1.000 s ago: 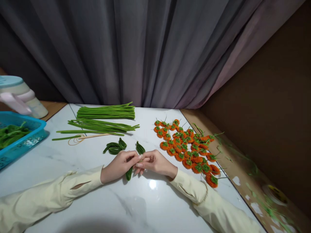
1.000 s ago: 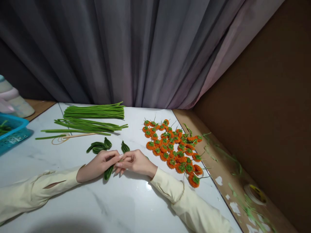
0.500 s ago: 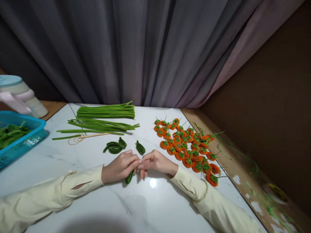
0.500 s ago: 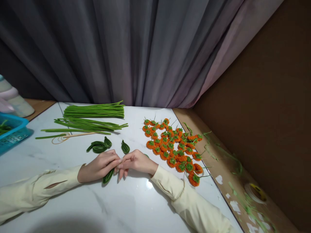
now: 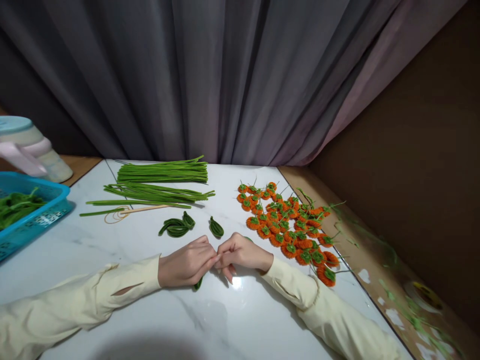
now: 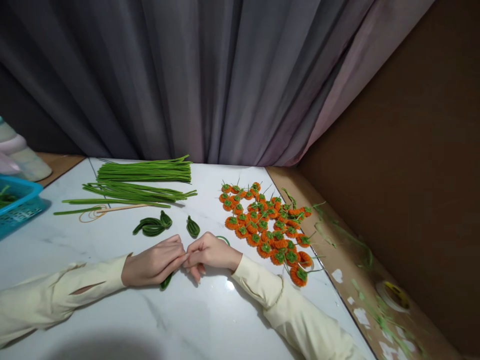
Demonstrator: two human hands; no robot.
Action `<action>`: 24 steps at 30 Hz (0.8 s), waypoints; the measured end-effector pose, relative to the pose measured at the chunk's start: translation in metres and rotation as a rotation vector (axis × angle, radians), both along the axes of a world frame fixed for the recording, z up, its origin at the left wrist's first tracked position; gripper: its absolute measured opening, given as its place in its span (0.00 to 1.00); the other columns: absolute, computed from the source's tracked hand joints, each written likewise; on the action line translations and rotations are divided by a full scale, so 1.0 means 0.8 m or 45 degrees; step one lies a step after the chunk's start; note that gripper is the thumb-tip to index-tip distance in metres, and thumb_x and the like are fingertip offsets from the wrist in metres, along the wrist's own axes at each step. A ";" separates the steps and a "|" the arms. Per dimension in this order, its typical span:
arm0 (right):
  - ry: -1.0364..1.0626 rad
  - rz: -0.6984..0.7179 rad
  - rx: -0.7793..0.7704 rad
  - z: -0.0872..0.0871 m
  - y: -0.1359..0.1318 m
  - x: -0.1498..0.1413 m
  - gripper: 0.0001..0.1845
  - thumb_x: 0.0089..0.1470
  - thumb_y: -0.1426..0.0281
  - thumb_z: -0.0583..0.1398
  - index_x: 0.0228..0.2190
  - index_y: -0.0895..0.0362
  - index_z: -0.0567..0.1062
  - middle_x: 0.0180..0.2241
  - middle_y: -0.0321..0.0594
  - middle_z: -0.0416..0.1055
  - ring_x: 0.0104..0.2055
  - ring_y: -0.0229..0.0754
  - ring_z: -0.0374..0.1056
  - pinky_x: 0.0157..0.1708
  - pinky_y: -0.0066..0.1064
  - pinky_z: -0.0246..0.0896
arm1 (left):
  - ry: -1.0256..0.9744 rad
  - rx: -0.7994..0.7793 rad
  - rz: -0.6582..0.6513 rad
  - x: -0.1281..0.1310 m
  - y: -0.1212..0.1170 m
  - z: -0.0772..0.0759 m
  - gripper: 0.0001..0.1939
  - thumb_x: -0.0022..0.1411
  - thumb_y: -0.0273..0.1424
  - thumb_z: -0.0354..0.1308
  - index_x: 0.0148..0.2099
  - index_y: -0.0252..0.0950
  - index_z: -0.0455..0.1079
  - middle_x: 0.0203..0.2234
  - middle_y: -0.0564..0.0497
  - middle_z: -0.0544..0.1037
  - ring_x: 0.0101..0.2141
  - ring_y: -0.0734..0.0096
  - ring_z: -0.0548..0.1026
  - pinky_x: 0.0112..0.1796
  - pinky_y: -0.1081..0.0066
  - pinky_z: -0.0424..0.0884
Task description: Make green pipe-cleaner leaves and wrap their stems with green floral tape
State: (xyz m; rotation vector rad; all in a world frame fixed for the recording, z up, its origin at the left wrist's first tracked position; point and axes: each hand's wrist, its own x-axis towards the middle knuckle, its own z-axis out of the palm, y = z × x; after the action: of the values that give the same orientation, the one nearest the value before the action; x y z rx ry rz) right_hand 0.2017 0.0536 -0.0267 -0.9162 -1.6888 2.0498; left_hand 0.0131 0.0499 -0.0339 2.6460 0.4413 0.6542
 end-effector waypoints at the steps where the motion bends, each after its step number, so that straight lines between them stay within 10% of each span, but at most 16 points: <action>1: -0.011 0.015 0.008 -0.001 0.001 0.001 0.11 0.45 0.72 0.60 0.15 0.62 0.71 0.12 0.33 0.67 0.14 0.29 0.57 0.18 0.22 0.54 | 0.005 0.005 -0.006 0.000 0.000 0.000 0.16 0.67 0.25 0.37 0.28 0.36 0.59 0.20 0.51 0.66 0.23 0.70 0.59 0.31 0.67 0.60; 13: 0.214 -0.021 0.094 0.002 -0.002 0.000 0.19 0.50 0.58 0.61 0.27 0.65 0.75 0.19 0.39 0.72 0.20 0.32 0.64 0.25 0.26 0.61 | -0.164 -0.371 0.267 -0.004 0.001 -0.002 0.19 0.68 0.32 0.38 0.25 0.36 0.60 0.20 0.52 0.68 0.23 0.74 0.66 0.27 0.75 0.63; 24: 0.149 -0.016 0.021 0.004 -0.001 0.000 0.16 0.49 0.62 0.62 0.22 0.64 0.74 0.16 0.37 0.70 0.17 0.31 0.62 0.21 0.25 0.58 | -0.100 -0.413 0.177 -0.002 0.003 0.000 0.18 0.68 0.33 0.38 0.26 0.37 0.58 0.20 0.52 0.68 0.24 0.73 0.64 0.30 0.73 0.63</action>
State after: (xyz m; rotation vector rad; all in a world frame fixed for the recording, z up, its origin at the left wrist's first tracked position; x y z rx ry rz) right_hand 0.2019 0.0526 -0.0238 -0.7836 -1.6319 2.0362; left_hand 0.0114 0.0525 -0.0342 2.2917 0.6532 0.6633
